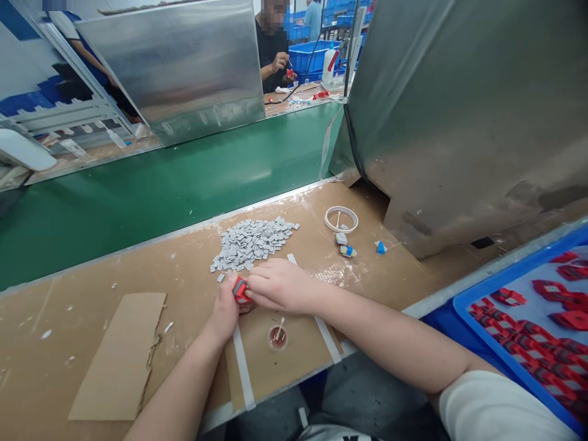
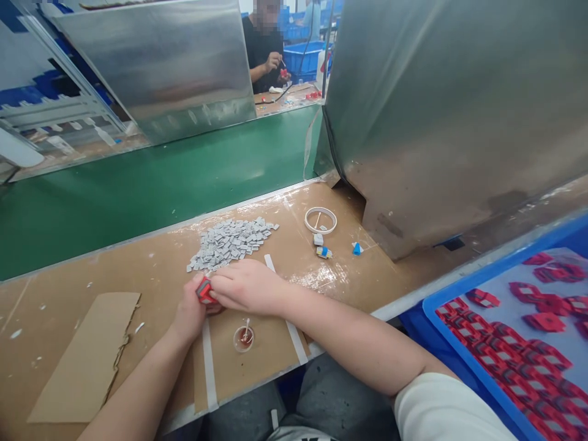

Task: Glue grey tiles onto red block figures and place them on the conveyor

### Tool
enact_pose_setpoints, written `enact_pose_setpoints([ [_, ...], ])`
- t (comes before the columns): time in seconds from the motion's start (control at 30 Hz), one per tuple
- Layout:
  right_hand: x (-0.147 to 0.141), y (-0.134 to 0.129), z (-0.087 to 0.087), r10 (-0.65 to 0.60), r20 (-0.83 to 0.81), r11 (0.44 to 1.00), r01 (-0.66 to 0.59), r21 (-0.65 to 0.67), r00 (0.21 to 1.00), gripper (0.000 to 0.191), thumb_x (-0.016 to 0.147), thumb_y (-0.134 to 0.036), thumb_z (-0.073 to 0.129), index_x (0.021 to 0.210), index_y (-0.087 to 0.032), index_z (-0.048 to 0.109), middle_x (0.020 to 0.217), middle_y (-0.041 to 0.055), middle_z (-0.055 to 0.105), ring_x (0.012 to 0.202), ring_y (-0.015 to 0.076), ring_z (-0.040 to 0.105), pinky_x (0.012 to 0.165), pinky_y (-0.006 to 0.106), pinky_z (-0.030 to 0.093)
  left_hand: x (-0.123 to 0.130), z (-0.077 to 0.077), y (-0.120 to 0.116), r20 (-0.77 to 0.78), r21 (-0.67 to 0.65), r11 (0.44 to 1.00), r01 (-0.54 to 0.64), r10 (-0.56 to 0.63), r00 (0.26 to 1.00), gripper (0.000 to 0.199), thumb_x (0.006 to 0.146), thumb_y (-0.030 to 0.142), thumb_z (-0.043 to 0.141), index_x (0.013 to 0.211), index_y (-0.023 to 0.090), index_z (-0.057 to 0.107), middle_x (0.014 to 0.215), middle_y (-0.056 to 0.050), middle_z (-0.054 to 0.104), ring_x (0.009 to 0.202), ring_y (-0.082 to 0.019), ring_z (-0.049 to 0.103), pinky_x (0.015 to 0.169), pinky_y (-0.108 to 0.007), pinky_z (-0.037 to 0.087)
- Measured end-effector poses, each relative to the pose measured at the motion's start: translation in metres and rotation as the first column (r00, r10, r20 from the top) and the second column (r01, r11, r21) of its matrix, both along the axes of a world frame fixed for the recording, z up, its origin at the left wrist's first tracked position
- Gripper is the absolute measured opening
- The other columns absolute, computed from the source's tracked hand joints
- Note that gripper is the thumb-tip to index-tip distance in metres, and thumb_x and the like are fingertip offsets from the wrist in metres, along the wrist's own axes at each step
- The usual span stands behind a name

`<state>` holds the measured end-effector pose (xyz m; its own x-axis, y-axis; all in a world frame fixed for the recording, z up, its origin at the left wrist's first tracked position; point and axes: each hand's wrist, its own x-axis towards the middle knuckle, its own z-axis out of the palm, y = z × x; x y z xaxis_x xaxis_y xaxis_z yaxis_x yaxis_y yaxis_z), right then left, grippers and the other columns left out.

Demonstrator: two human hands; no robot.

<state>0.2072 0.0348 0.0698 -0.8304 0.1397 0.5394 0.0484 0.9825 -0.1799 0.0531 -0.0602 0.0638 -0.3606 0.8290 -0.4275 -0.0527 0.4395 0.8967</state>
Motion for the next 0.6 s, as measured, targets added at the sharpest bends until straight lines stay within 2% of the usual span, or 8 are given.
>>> enact_pose_setpoints([
  [0.1, 0.001, 0.001, -0.001, -0.033, -0.029, 0.999, 0.033, 0.011, 0.999, 0.027, 0.107, -0.027, 0.042, 0.085, -0.019, 0.056, 0.077, 0.002, 0.061, 0.071, 0.0165, 0.052, 0.067, 0.032, 0.03, -0.004, 0.002, 0.004, 0.135, -0.062, 0.995, 0.077, -0.068, 0.988, 0.055, 0.084, 0.073, 0.036, 0.06, 0.024, 0.034, 0.048, 0.006, 0.03, 0.043, -0.008, 0.024, 0.043, -0.021, 0.023],
  [0.17, 0.002, 0.0, -0.002, -0.055, -0.024, 0.998, 0.056, 0.03, 0.998, 0.024, 0.105, -0.026, 0.044, 0.085, -0.019, 0.055, 0.077, 0.0023, 0.061, 0.071, 0.0167, 0.052, 0.066, 0.032, 0.03, -0.007, 0.001, 0.004, 0.173, -0.104, 0.984, 0.143, -0.123, 0.977, 0.057, 0.087, 0.072, 0.031, 0.058, 0.023, 0.035, 0.047, 0.007, 0.025, 0.043, -0.008, 0.018, 0.043, -0.021, 0.017],
  [0.37, 0.003, -0.003, -0.001, -0.1, 0.017, 0.993, 0.098, 0.064, 0.995, 0.02, 0.102, -0.023, 0.046, 0.085, -0.019, 0.056, 0.079, 0.0035, 0.063, 0.072, 0.0172, 0.054, 0.066, 0.033, 0.031, -0.008, -0.001, 0.002, 0.134, -0.126, 0.983, 0.135, -0.118, 0.984, 0.056, 0.091, 0.071, 0.029, 0.063, 0.023, 0.036, 0.051, 0.006, 0.025, 0.046, -0.009, 0.017, 0.045, -0.021, 0.016],
  [0.6, 0.001, -0.01, -0.005, -0.15, 0.038, 0.989, 0.15, 0.02, 0.988, 0.014, 0.095, -0.019, 0.05, 0.083, -0.019, 0.056, 0.076, 0.0033, 0.062, 0.071, 0.0172, 0.052, 0.064, 0.033, 0.028, -0.01, -0.001, -0.002, 0.044, -0.141, 0.976, 0.168, -0.163, 0.986, 0.053, 0.093, 0.072, 0.031, 0.069, 0.024, 0.032, 0.056, 0.006, 0.025, 0.05, -0.011, 0.02, 0.047, -0.023, 0.018],
])
